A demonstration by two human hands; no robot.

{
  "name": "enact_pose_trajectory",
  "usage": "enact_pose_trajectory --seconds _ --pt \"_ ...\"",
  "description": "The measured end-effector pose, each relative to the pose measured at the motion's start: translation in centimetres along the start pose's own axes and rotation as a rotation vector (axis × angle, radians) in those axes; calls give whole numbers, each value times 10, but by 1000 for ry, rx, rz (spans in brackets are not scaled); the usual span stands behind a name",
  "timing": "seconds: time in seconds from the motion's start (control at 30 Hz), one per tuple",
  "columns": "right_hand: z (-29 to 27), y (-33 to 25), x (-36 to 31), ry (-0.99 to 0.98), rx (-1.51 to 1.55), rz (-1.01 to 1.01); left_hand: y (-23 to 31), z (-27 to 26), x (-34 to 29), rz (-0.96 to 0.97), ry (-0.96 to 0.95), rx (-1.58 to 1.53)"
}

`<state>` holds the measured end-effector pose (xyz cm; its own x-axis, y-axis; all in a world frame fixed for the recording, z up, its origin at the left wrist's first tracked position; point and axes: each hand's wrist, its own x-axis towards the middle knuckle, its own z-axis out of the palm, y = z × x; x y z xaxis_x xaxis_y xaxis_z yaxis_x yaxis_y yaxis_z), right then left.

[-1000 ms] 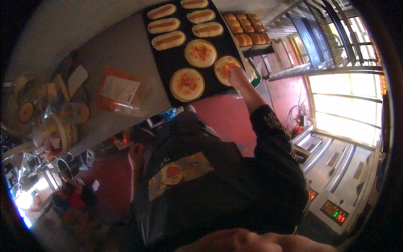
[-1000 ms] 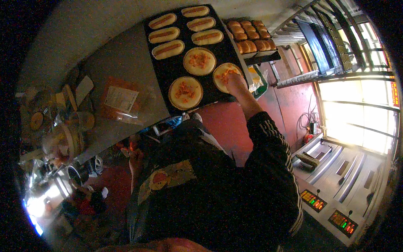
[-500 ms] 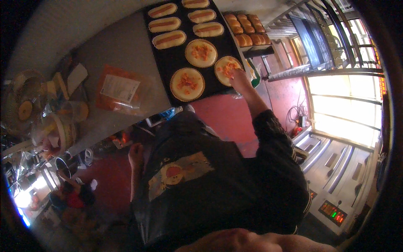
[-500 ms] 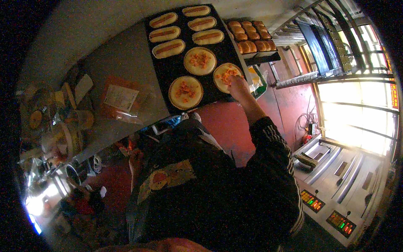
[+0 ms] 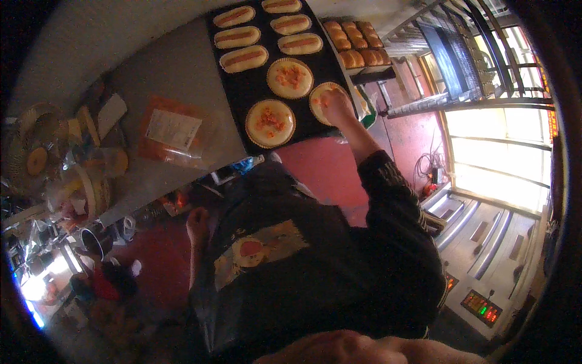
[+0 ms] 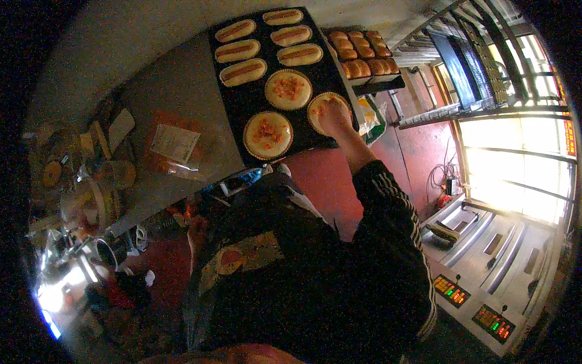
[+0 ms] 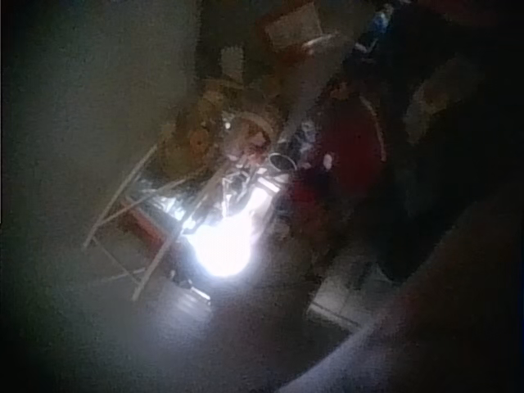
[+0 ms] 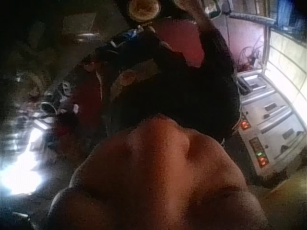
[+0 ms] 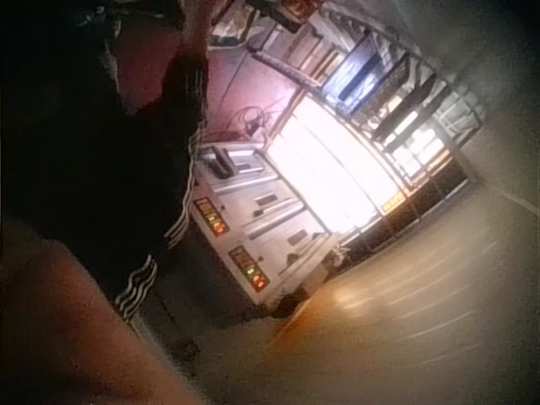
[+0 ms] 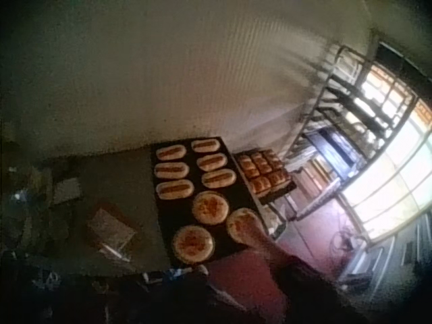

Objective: The person sprinkles shredded cheese onto several small round pizza bases arranged on a baking tray. They repeatedly reach into a plastic bag to grab cheese and distribute it over each base. Hot dog buns are also visible on the same tray.

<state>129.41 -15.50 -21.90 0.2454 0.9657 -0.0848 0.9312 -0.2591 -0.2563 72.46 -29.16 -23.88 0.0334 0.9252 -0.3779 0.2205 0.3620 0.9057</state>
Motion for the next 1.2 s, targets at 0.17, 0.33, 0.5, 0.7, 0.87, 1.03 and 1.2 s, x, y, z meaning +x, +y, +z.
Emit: enact_pose_trajectory --seconds 0.17,0.33,0.5,0.7,0.87,1.03,1.2 --pt "15 -3 21 -80 -50 -64 17 2 3 -101 23 226" --pt "9 5 25 -107 -10 -53 19 2 -2 -205 49 265" --pt "0 5 33 -89 225 125 4 2 1 -268 49 243" --pt "-5 10 40 -58 64 48 8 1 -1 -121 41 320" --pt "-4 32 39 62 -14 -64 12 5 -3 -150 76 275" --pt "-10 35 35 47 92 32 12 5 -3 -205 60 263" --pt "-10 22 32 30 67 75 11 4 -2 -58 76 321"
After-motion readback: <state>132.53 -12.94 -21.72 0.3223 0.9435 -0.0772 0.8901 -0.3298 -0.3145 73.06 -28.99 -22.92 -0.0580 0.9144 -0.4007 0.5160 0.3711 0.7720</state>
